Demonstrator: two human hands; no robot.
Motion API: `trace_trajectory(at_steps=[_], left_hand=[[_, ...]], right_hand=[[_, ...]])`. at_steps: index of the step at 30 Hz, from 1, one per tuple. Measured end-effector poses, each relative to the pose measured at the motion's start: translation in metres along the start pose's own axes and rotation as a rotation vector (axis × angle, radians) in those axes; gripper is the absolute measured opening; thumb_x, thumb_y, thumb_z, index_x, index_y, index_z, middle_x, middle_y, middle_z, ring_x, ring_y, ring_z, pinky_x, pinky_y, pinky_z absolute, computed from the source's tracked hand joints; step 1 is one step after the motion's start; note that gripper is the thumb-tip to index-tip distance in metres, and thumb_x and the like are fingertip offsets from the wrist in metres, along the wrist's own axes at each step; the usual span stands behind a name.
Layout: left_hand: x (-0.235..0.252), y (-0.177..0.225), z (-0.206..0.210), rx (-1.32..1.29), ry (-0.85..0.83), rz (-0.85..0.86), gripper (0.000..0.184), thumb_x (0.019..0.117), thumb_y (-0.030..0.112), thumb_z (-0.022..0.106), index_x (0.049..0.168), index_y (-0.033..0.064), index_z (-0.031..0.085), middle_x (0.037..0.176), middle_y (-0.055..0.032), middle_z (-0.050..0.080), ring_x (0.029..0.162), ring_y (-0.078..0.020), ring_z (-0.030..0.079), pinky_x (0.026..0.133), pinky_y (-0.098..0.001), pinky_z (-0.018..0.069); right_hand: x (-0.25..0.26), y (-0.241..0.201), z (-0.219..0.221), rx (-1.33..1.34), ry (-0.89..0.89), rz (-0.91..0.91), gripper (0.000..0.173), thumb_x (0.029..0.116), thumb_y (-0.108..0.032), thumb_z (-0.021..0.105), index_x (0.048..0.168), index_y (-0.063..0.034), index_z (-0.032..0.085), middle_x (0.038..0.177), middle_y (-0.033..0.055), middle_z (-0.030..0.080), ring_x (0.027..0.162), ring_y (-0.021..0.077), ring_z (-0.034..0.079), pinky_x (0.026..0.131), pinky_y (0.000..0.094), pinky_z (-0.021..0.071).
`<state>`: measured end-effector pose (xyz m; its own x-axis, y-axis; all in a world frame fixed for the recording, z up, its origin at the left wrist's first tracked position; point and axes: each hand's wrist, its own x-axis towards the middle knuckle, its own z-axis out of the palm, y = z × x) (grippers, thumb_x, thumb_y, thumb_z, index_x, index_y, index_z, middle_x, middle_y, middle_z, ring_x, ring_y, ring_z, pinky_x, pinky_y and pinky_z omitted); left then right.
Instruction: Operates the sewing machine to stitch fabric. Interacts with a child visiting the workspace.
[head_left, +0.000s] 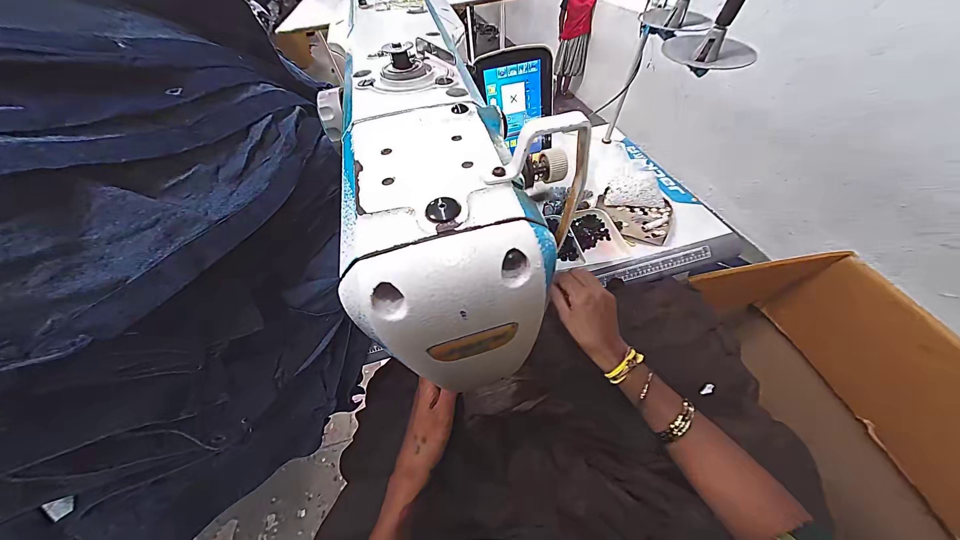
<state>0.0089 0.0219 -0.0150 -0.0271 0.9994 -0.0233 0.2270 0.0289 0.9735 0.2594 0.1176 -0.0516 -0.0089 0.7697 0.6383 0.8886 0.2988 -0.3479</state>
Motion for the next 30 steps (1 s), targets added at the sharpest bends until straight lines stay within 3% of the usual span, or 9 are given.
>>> trace_trajectory(at_steps=[5, 9, 12, 16, 18, 22, 25, 28, 30], left_hand=[[0.002, -0.004, 0.003, -0.02, 0.015, 0.012, 0.054, 0.1043, 0.018, 0.043, 0.148, -0.0129, 0.032, 0.139, -0.0214, 0.053, 0.124, -0.0026, 0.053, 0.106, -0.0169, 0.0412], [0.002, -0.007, 0.004, -0.015, 0.035, 0.011, 0.051, 0.1037, 0.018, 0.043, 0.145, -0.0122, 0.036, 0.131, -0.019, 0.058, 0.117, -0.0026, 0.056, 0.101, -0.0176, 0.0446], [0.003, -0.008, 0.005, -0.017, 0.047, 0.014, 0.052, 0.1033, 0.019, 0.044, 0.145, -0.0118, 0.036, 0.129, -0.0188, 0.059, 0.115, -0.0037, 0.057, 0.099, -0.0186, 0.0458], [0.004, -0.009, 0.007, -0.041, 0.065, 0.032, 0.053, 0.1021, 0.019, 0.045, 0.144, -0.0127, 0.035, 0.125, -0.0161, 0.06, 0.112, 0.0007, 0.057, 0.097, -0.015, 0.046], [0.003, -0.008, 0.009, -0.05, 0.078, 0.037, 0.052, 0.1025, 0.018, 0.045, 0.143, -0.0129, 0.035, 0.125, -0.016, 0.059, 0.112, 0.0019, 0.057, 0.098, -0.0138, 0.0452], [0.003, -0.008, 0.01, -0.053, 0.078, 0.025, 0.052, 0.1022, 0.017, 0.045, 0.144, -0.0134, 0.035, 0.123, -0.0162, 0.06, 0.11, 0.0009, 0.058, 0.096, -0.0152, 0.0458], [0.005, -0.013, 0.007, -0.023, 0.08, 0.028, 0.052, 0.1006, 0.02, 0.047, 0.138, -0.0147, 0.039, 0.114, -0.0115, 0.061, 0.102, 0.0004, 0.058, 0.091, -0.0165, 0.0474], [0.005, -0.013, 0.008, -0.02, 0.082, 0.045, 0.052, 0.0997, 0.02, 0.048, 0.138, -0.0153, 0.04, 0.115, -0.0118, 0.061, 0.104, 0.0008, 0.057, 0.092, -0.0163, 0.0463], [0.004, -0.012, 0.008, -0.048, 0.073, 0.054, 0.054, 0.1005, 0.02, 0.048, 0.141, -0.0142, 0.038, 0.122, -0.0143, 0.061, 0.109, 0.0015, 0.058, 0.096, -0.0155, 0.0465]], right_hand=[[0.029, 0.022, -0.009, -0.139, -0.235, -0.017, 0.041, 0.0964, -0.031, 0.07, 0.123, 0.0006, 0.07, 0.111, 0.0245, 0.066, 0.104, 0.0446, 0.065, 0.081, 0.055, 0.0548], [0.037, 0.021, -0.001, -0.254, -0.316, -0.057, 0.028, 0.0966, -0.021, 0.07, 0.111, 0.0025, 0.072, 0.108, 0.0241, 0.065, 0.1, 0.0435, 0.064, 0.076, 0.0529, 0.0528], [0.032, 0.021, -0.004, -0.15, -0.235, -0.092, 0.019, 0.0961, -0.017, 0.068, 0.098, 0.002, 0.073, 0.102, 0.0232, 0.067, 0.096, 0.0431, 0.065, 0.076, 0.0532, 0.0535], [0.013, 0.013, -0.004, 0.026, 0.011, -0.228, 0.024, 0.1009, -0.019, 0.058, 0.095, -0.0008, 0.072, 0.09, 0.0164, 0.072, 0.085, 0.0335, 0.072, 0.072, 0.0443, 0.0585], [-0.003, -0.004, 0.004, 0.116, -0.062, -0.262, 0.024, 0.1024, -0.016, 0.054, 0.098, 0.0001, 0.071, 0.091, 0.017, 0.072, 0.085, 0.0325, 0.073, 0.074, 0.0431, 0.06], [-0.005, -0.017, 0.032, 0.085, -0.332, -0.062, 0.034, 0.1012, -0.013, 0.054, 0.124, 0.0111, 0.064, 0.107, 0.0291, 0.07, 0.1, 0.0473, 0.069, 0.084, 0.0578, 0.0546], [0.018, -0.025, 0.037, -0.022, -0.472, 0.162, 0.044, 0.1061, -0.015, 0.045, 0.141, 0.0115, 0.051, 0.111, 0.0321, 0.069, 0.098, 0.0506, 0.069, 0.084, 0.0607, 0.0525], [0.03, -0.032, 0.036, 0.11, -0.42, 0.332, 0.043, 0.1075, -0.013, 0.04, 0.141, 0.0117, 0.052, 0.117, 0.0329, 0.068, 0.11, 0.0464, 0.067, 0.094, 0.0564, 0.0492], [0.031, -0.03, 0.044, 0.402, -0.214, 0.51, 0.043, 0.1068, -0.018, 0.045, 0.133, 0.0138, 0.057, 0.124, 0.0314, 0.065, 0.122, 0.0355, 0.062, 0.107, 0.0459, 0.0449]])
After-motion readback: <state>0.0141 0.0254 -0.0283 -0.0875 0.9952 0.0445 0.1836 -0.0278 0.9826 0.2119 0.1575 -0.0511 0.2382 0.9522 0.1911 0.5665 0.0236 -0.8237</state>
